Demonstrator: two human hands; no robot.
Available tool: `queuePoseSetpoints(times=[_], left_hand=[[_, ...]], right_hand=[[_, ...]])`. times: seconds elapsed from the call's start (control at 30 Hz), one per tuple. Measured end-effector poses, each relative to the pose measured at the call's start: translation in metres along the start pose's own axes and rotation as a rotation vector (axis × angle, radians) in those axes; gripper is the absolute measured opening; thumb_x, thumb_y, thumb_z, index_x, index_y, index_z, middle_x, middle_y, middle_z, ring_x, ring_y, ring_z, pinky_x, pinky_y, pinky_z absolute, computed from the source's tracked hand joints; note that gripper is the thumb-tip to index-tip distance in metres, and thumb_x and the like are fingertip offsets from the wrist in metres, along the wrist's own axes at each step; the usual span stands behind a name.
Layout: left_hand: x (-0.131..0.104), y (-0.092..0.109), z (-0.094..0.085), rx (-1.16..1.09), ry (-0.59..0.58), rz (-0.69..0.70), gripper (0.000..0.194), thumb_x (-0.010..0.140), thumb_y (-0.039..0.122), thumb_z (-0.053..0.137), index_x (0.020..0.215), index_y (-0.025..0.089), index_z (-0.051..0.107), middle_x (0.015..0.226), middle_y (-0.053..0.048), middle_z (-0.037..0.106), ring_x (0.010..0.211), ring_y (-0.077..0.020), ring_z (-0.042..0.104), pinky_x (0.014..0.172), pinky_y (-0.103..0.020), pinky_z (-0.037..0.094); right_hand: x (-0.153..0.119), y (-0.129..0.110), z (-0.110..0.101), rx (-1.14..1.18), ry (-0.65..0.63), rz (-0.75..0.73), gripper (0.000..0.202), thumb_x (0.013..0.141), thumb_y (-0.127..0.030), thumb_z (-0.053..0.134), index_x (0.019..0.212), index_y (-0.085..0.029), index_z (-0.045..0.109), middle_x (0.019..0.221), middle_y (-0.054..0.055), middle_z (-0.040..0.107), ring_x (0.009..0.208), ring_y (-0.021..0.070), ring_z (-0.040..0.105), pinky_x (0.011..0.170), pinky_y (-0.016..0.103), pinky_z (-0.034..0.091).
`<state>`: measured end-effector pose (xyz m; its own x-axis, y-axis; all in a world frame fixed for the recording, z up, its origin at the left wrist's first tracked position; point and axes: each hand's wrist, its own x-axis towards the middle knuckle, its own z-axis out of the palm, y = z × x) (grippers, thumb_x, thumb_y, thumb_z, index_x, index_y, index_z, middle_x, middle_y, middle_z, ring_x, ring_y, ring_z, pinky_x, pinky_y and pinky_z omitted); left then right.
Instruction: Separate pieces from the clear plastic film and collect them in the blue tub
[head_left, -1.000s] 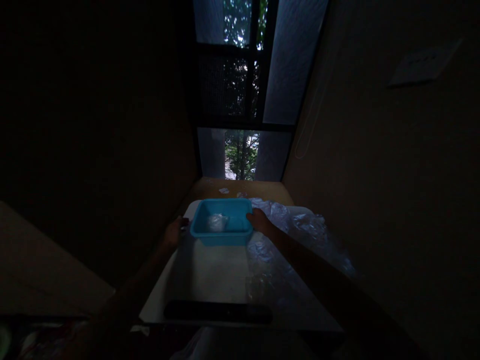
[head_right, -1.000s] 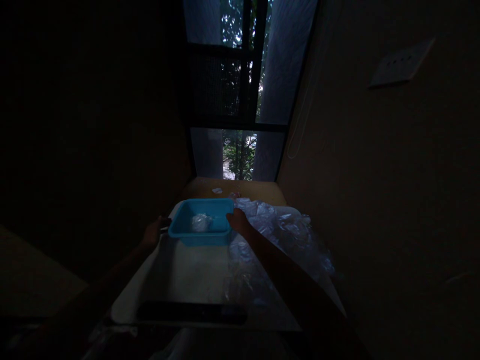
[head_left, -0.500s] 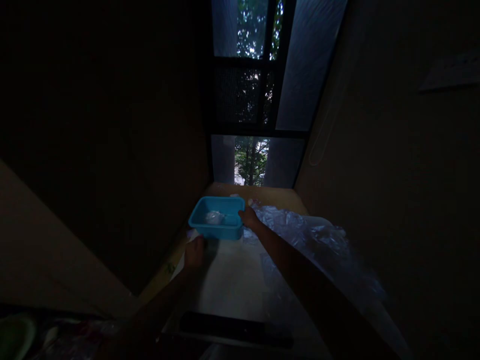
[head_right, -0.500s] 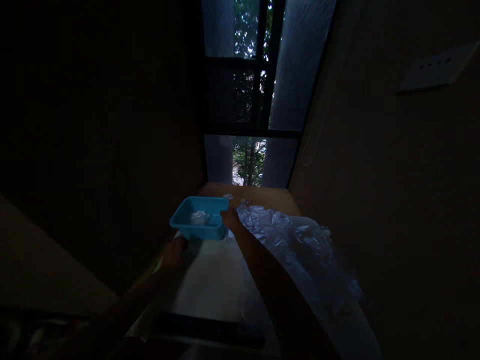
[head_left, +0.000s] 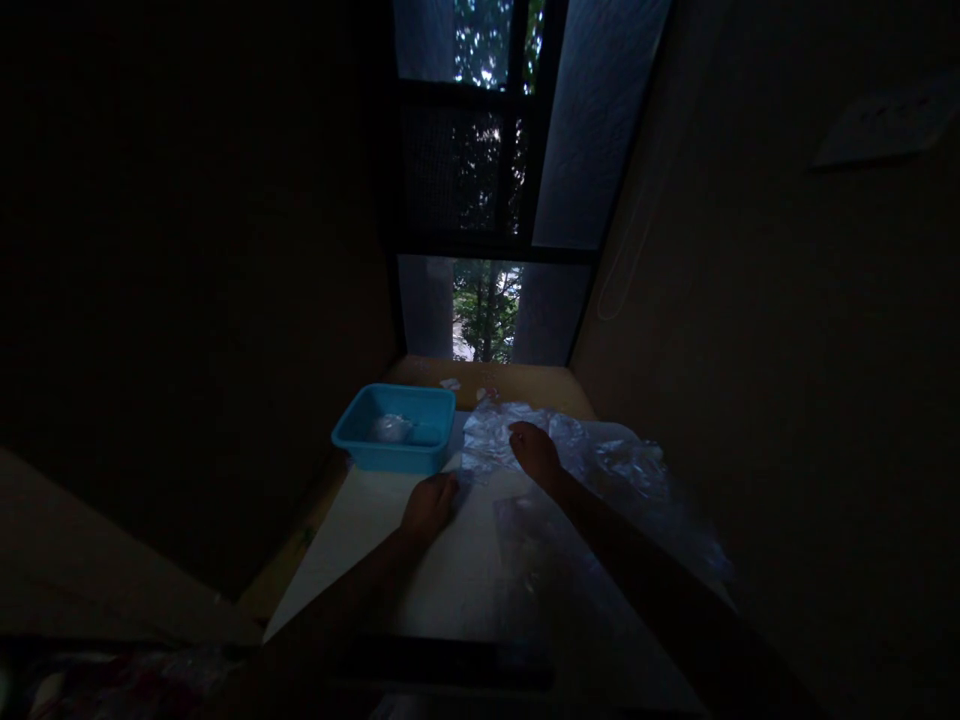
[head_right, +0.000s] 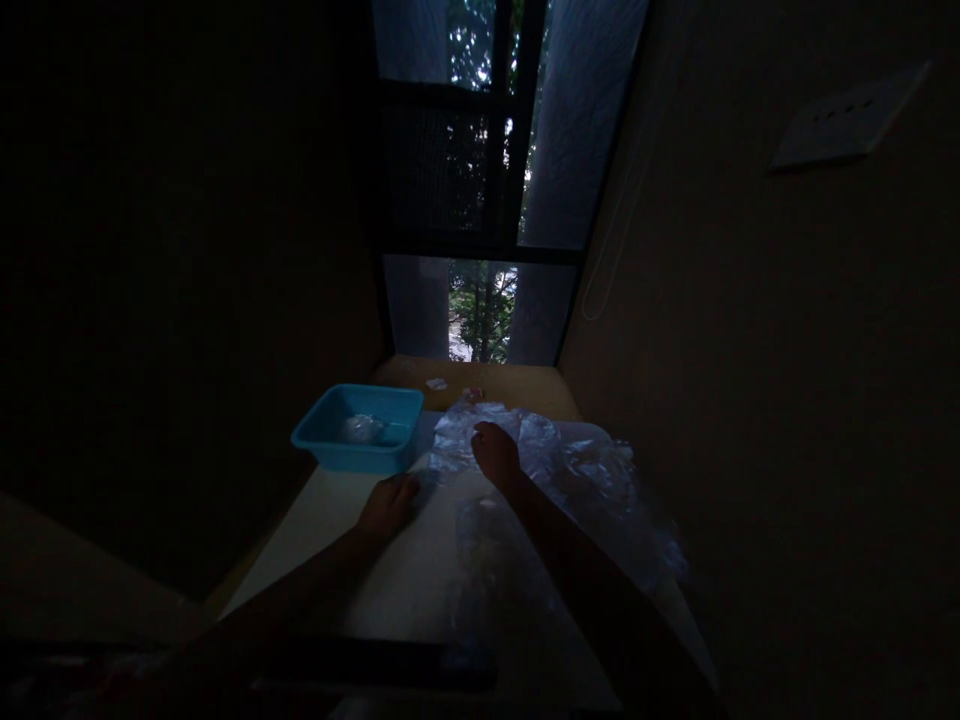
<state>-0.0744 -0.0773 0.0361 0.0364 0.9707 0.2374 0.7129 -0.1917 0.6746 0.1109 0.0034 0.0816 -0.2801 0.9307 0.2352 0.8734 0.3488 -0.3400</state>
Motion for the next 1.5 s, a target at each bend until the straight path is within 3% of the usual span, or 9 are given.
queuePoseSetpoints(times=[0.1,0.23,0.43,0.57,0.73,0.9,1.07,1.27,1.5], left_hand=[[0.012,0.014,0.017,0.035,-0.065,0.036,0.040,0.080,0.032,0.024,0.067,0.015,0.058,0.067,-0.007,0.059,0.064,-0.0151,0.053,0.060,-0.025,0.036],[0.034,0.024,0.040,0.057,-0.019,0.106,0.035,0.080,0.029,0.027,0.071,0.015,0.058,0.072,-0.007,0.060,0.070,-0.0162,0.053,0.065,-0.027,0.038],[0.057,0.022,0.077,-0.024,0.087,0.121,0.025,0.074,0.021,0.036,0.084,0.014,0.058,0.084,-0.009,0.060,0.079,-0.0175,0.054,0.070,-0.029,0.042],[0.062,0.017,0.087,-0.081,0.126,0.149,0.026,0.074,0.022,0.036,0.087,0.015,0.058,0.088,-0.008,0.060,0.083,-0.0179,0.055,0.075,-0.031,0.041],[0.060,0.023,0.085,-0.236,0.115,0.119,0.027,0.072,0.026,0.041,0.087,0.014,0.059,0.091,-0.009,0.060,0.085,-0.0189,0.055,0.077,-0.032,0.041],[0.053,0.039,0.085,-0.438,-0.032,-0.014,0.026,0.065,0.033,0.051,0.079,0.014,0.061,0.082,-0.007,0.063,0.075,-0.0184,0.057,0.068,-0.030,0.044],[0.047,0.034,0.085,-0.509,-0.064,-0.067,0.023,0.053,0.029,0.061,0.071,0.014,0.062,0.065,-0.003,0.063,0.061,-0.0167,0.056,0.059,-0.027,0.043],[0.049,0.033,0.063,-0.557,0.027,-0.060,0.023,0.058,0.038,0.056,0.059,0.015,0.062,0.068,-0.005,0.063,0.071,-0.0186,0.057,0.067,-0.030,0.043],[0.058,0.046,0.038,-0.600,0.104,-0.037,0.028,0.053,0.043,0.060,0.060,0.016,0.063,0.086,-0.008,0.063,0.088,-0.0215,0.055,0.081,-0.034,0.038]], right_hand=[[-0.024,0.049,0.002,-0.026,0.210,0.025,0.029,0.073,-0.013,0.038,0.094,-0.010,0.058,0.096,0.011,0.060,0.092,0.0170,0.052,0.084,0.026,0.036],[-0.047,0.088,0.007,-0.111,0.229,0.031,0.028,0.069,-0.017,0.044,0.092,-0.011,0.059,0.092,0.011,0.061,0.089,0.0209,0.052,0.081,0.030,0.036],[-0.058,0.084,0.009,-0.143,0.093,0.090,0.029,0.069,-0.022,0.047,0.095,-0.016,0.058,0.086,0.006,0.061,0.082,0.0183,0.051,0.076,0.028,0.035],[-0.055,0.074,0.011,-0.185,0.129,0.169,0.030,0.070,-0.027,0.046,0.098,-0.017,0.055,0.094,0.008,0.058,0.088,0.0204,0.048,0.075,0.031,0.033],[-0.054,0.072,0.012,-0.163,0.099,0.170,0.019,0.071,-0.019,0.043,0.080,-0.020,0.060,0.081,0.006,0.060,0.081,0.0195,0.050,0.071,0.032,0.032],[-0.045,0.065,0.017,0.105,0.153,0.132,0.017,0.070,-0.018,0.045,0.067,-0.019,0.061,0.075,0.004,0.064,0.075,0.0169,0.054,0.069,0.028,0.035],[-0.042,0.057,0.021,0.457,0.265,0.165,0.019,0.071,-0.024,0.043,0.067,-0.016,0.059,0.069,0.003,0.063,0.065,0.0136,0.056,0.061,0.022,0.040],[-0.043,0.051,0.017,0.566,0.352,0.163,0.022,0.071,-0.030,0.042,0.069,-0.015,0.059,0.068,0.004,0.062,0.065,0.0149,0.055,0.065,0.026,0.042],[-0.045,0.035,-0.001,0.639,0.196,0.112,0.013,0.060,-0.031,0.058,0.062,-0.018,0.060,0.065,0.001,0.062,0.066,0.0149,0.055,0.064,0.026,0.041]])
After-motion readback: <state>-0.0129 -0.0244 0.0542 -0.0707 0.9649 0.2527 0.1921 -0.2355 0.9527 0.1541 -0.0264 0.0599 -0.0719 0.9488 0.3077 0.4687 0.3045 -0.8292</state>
